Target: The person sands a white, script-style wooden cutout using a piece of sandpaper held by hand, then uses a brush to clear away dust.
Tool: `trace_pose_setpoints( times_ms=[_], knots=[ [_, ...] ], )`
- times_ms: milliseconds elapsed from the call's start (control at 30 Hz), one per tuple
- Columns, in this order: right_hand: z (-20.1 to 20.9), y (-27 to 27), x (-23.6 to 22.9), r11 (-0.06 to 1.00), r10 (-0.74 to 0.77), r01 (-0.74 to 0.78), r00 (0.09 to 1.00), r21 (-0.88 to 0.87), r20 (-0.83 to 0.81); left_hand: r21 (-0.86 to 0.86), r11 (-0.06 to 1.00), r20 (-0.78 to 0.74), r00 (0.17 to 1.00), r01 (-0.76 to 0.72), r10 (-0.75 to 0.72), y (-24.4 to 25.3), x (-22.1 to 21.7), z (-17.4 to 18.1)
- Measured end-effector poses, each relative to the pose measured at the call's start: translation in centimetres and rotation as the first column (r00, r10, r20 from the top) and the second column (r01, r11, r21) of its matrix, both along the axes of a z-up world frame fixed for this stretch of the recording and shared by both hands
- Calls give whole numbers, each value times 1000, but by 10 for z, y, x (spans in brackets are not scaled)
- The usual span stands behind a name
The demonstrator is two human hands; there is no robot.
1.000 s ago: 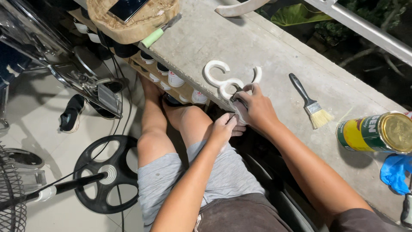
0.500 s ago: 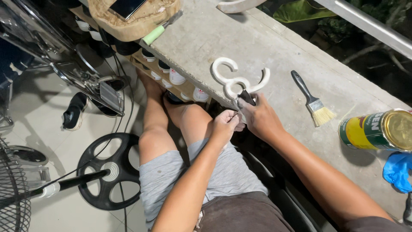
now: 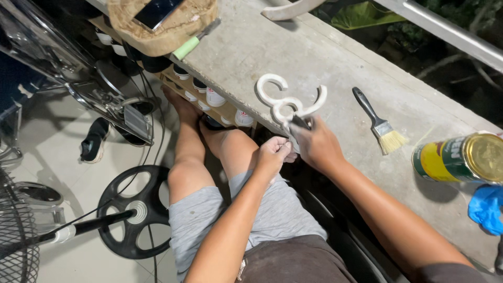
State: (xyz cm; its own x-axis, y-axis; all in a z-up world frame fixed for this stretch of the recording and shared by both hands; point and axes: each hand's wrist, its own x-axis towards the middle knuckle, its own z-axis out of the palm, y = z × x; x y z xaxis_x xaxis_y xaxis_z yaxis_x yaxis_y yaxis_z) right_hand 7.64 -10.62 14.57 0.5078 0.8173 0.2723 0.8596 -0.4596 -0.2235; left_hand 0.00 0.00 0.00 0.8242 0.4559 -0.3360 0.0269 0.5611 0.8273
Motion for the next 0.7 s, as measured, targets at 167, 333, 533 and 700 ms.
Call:
trace_pose_setpoints(
  times_ms=[167, 333, 533, 700],
  knots=[
    [-1, -5, -4, 999, -8, 9, 1000, 42, -14, 14, 1000, -15, 1000, -18, 18, 5, 1, 5],
    [-18, 0, 14, 997, -29, 31, 999, 75, -21, -9, 1000, -8, 1000, -20, 20, 1, 4, -4],
    [-9, -3, 5, 997, 19, -17, 999, 73, -31, -6, 1000, 3, 1000, -11, 11, 10, 5, -9],
    [-1, -3, 23, 997, -24, 28, 998, 78, -51, 10, 1000, 3, 1000, 7, -8, 15, -7, 37]
  ],
)
